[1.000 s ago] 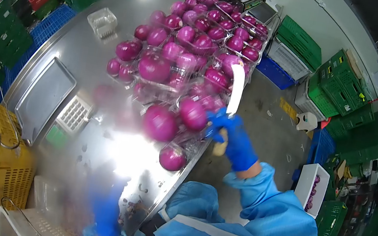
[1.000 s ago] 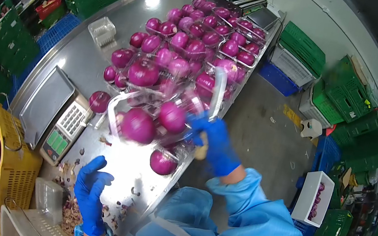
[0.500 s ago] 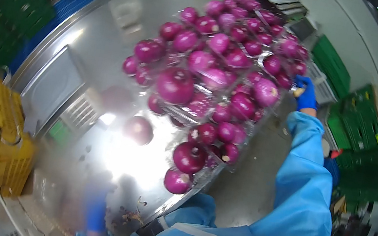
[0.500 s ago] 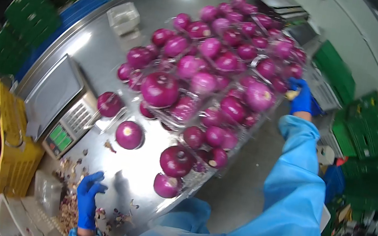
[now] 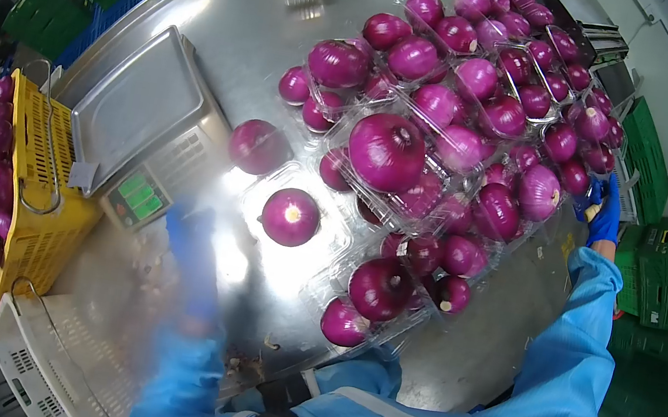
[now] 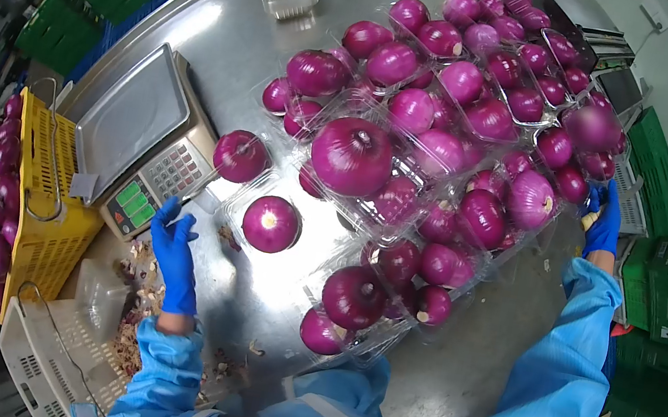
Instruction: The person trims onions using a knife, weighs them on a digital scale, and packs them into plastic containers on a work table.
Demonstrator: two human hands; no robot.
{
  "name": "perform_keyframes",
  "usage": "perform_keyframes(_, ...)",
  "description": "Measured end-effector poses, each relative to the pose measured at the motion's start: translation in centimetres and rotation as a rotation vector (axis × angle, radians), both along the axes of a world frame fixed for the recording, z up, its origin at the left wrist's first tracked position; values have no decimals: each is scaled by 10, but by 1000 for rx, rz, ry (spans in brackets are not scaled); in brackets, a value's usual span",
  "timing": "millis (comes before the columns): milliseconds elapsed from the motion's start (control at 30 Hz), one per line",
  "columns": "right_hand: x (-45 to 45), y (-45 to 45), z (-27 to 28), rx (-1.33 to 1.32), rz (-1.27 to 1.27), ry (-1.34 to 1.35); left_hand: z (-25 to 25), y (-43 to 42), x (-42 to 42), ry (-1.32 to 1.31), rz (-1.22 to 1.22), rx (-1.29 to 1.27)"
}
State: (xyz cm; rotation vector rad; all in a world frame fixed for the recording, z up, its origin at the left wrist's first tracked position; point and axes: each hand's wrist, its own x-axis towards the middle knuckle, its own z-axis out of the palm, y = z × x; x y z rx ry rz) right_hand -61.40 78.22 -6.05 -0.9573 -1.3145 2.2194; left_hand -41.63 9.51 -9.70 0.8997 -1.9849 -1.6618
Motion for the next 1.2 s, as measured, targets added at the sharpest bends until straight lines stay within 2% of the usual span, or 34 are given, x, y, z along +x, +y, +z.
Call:
perform_keyframes(33, 4, 2, -2, 1, 29, -20, 14, 5, -8, -44, 97, 90)
perform_keyframes(133, 24, 17, -6, 54, 53, -50, -26, -64, -26, -218, -13, 594)
perform_keyframes(200, 37, 22, -16, 153, 0, -47, -46, -79, -40, -367, -33, 888)
perform_keyframes(267, 61, 5, -10, 243, -41, -41, -51, -69, -39, -247, -308, 787)
perform_keyframes(333, 81, -6, -11, 348, -11, 16, -65, -75, -37, -132, -358, 912)
perform_keyframes(367, 89, -9, -17, 405, 34, 71, -88, -88, -35, -71, -277, 1091)
perform_keyframes(433, 116, -66, 9, 434, 66, -8, -94, -99, -26, -111, -111, 268)
perform_keyframes(500, 130, -126, 31, 515, 21, 15, -93, -106, -22, 217, -9, -440)
perform_keyframes(600, 155, -177, 44, 725, 256, -55, -10, -92, -14, -182, -96, -1080)
perform_keyframes(700, 160, -219, 48, 801, 286, -48, -6, -98, -20, -413, -226, -1195)
perform_keyframes(733, 161, -231, 49, 824, 300, -59, -10, -104, -23, -415, -245, -1173)
perform_keyframes(833, 160, -251, 53, 862, 308, 3, -9, -104, -43, -313, -266, -1314)
perform_keyframes(967, 159, -250, 53, 869, 445, 79, -1, -103, -68, -180, -405, -1307)
perform_keyframes(1133, 165, -276, 66, 818, 451, 104, 16, -119, -54, -82, -127, -1093)
perform_keyframes(1200, 173, -308, 85, 807, 562, 62, 28, -121, -22, -16, -61, -1031)
